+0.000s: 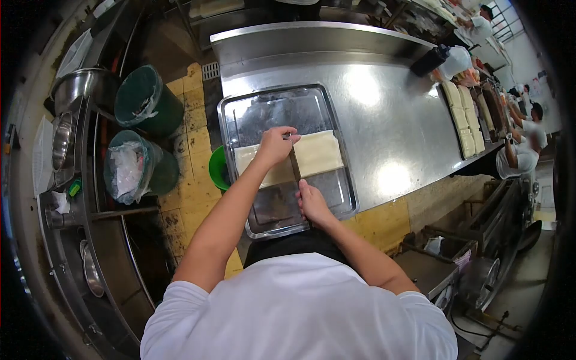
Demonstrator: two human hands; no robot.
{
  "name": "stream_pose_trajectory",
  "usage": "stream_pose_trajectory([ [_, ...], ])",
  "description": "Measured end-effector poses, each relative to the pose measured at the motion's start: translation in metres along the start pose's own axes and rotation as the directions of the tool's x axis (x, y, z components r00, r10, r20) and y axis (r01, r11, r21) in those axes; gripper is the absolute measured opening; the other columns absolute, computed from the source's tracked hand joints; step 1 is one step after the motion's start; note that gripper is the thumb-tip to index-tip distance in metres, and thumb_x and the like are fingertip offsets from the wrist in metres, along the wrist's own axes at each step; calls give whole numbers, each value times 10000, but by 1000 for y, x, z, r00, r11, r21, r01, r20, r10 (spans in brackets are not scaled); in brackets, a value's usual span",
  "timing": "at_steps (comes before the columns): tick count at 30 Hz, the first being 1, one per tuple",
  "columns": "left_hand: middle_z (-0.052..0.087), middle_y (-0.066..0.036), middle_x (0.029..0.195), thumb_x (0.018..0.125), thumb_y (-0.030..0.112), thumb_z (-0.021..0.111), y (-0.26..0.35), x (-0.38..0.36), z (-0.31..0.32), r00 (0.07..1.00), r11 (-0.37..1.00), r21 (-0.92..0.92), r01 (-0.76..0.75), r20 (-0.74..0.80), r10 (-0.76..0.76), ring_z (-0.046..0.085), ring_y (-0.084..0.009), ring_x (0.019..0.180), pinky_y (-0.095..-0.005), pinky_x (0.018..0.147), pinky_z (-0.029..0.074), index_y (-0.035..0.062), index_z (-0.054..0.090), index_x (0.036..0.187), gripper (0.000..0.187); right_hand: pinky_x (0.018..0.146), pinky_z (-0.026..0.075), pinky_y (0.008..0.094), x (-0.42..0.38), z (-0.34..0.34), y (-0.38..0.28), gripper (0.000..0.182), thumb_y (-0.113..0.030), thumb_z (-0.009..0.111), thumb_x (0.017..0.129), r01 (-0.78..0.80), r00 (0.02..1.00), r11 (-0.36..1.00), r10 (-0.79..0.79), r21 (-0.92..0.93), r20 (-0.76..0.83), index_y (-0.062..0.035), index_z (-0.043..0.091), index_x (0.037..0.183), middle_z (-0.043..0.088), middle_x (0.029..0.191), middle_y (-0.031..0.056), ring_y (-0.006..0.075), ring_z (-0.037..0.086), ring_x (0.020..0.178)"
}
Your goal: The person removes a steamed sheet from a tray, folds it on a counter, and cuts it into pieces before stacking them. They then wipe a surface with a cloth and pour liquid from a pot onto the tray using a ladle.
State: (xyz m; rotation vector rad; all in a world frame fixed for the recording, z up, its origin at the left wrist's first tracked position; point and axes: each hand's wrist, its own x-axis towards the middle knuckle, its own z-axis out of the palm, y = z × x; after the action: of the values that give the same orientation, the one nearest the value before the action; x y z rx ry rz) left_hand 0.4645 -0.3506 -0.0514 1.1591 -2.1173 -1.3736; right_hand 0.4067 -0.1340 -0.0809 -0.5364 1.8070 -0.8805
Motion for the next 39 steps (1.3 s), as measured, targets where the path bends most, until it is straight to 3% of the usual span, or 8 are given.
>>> stream_pose_trajectory([
  [9, 758, -187, 1064, 894, 372, 762, -10, 9, -4, 1000, 1000, -4, -4, 28, 4, 735, -282, 976, -364, 873, 551, 74, 754, 1165, 404, 475, 468, 353, -14, -8, -53, 554, -553, 430, 1058, -241, 966, 958, 222, 155, 132, -36, 575, 920, 519, 648, 38, 179, 542, 557],
  [16, 743, -151, 1056, 936, 339, 744, -16, -4, -30, 946, 989, -143, -40, -323, -8, 703, -212, 890, -337, 822, 554, 1, 692, 1227, 449, 444, 426, 306, -48, -35, -130, 388, -453, 488, 1068, -263, 936, 920, 170, 290, 309, -83, 548, 968, 508, 651, -13, 128, 490, 508],
  [21, 714, -64, 918, 949, 233, 740, -43, -55, -51, 866, 917, -380, -117, -492, -94, 614, -109, 753, -276, 695, 518, -6, 701, 1163, 323, 584, 505, 370, -72, -56, -84, 286, -285, 660, 984, 70, 962, 964, 3, -255, 274, -4, 627, 1027, 635, 775, 89, 225, 626, 644],
  [24, 674, -29, 897, 984, 166, 692, -44, -94, -62, 860, 919, -393, -27, -478, -179, 610, -79, 746, -259, 653, 544, -6, 681, 1174, 256, 704, 521, 442, -59, -66, -13, 291, -215, 716, 912, 473, 869, 625, -446, -621, 214, -3, 652, 1100, 692, 906, 163, 331, 666, 804],
  [26, 660, -2, 857, 984, 148, 685, -58, -109, -52, 857, 931, -361, -53, -496, -144, 583, -67, 711, -241, 640, 509, -1, 681, 1163, 232, 887, 483, 474, -58, -70, -8, 340, -172, 762, 829, 478, 858, 478, -434, -737, 275, -40, 665, 1128, 674, 1015, 173, 370, 629, 998],
  [28, 653, 9, 841, 983, 139, 683, -62, -124, -46, 878, 967, -253, -38, -471, -89, 576, -69, 704, -236, 640, 494, 2, 682, 1171, 233, 933, 462, 471, -52, -73, 0, 369, -176, 785, 802, 545, 793, 267, -471, -795, 386, -62, 662, 1130, 652, 1010, 156, 355, 608, 1030],
  [34, 718, -41, 852, 965, 118, 692, -19, -157, -13, 938, 978, -206, 44, -329, -112, 618, -84, 734, -248, 673, 511, 4, 728, 1072, 161, 958, 446, 473, -33, -77, 7, 364, -178, 790, 775, 631, 704, 215, -563, -746, 433, -74, 678, 1105, 630, 1042, 140, 344, 573, 1078],
  [39, 732, -110, 863, 940, 123, 713, -18, -158, 23, 965, 972, -232, 46, -241, -103, 671, -153, 711, -292, 666, 545, 16, 735, 1049, 155, 950, 464, 480, 13, -92, -31, 360, -196, 783, 783, 650, 735, 456, -581, -608, 350, -44, 681, 1093, 634, 1053, 194, 385, 577, 1061],
])
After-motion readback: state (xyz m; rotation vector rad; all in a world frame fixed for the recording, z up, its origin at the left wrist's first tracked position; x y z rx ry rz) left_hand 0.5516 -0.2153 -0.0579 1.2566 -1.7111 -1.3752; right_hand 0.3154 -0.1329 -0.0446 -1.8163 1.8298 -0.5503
